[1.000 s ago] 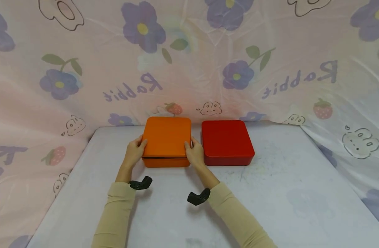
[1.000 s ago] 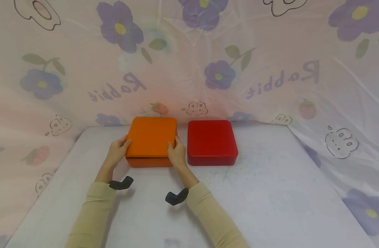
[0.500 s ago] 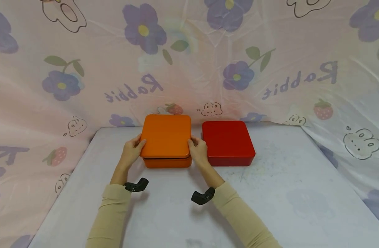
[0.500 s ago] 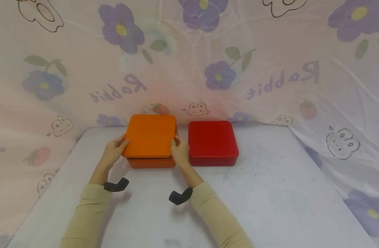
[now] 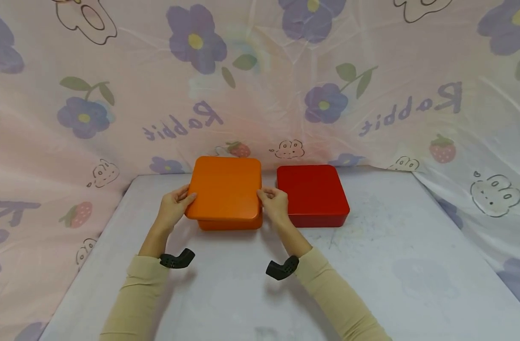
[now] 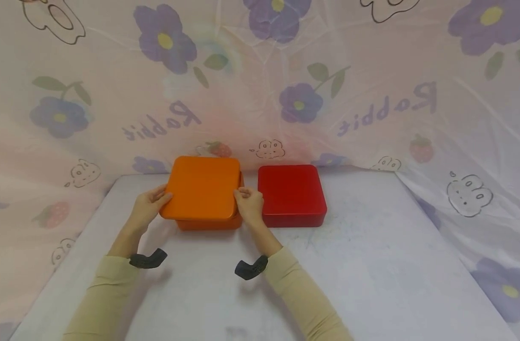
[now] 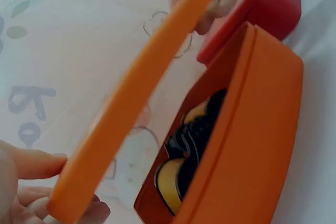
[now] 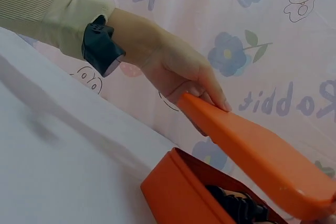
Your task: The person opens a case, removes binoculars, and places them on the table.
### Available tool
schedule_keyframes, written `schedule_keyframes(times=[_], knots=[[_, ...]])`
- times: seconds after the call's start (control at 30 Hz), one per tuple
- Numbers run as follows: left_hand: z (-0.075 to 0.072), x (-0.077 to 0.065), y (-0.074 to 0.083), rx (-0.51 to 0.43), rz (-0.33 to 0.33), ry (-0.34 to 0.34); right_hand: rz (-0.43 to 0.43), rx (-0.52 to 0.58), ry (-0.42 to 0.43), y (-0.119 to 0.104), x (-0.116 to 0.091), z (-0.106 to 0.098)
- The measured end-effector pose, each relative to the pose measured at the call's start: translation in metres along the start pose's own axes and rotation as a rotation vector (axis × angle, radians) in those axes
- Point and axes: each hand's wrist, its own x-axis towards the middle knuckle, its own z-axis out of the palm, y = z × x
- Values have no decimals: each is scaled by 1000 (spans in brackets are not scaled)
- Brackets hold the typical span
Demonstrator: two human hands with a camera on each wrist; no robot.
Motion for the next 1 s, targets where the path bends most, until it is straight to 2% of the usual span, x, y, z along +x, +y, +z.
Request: schedule_keyframes(times=[0.2, 0.37, 0.6, 1.0], knots=[[-4, -3, 5, 36, -11, -8, 39, 27, -16, -2, 0, -3], [-11, -8, 9, 66, -21, -43, 55, 60, -54, -4, -2, -6], [-20, -14, 6, 102, -49, -76, 98, 53, -121, -4, -7, -10], [-30, -22, 4, 157, -61, -135, 73, 1, -211, -1, -15, -15]])
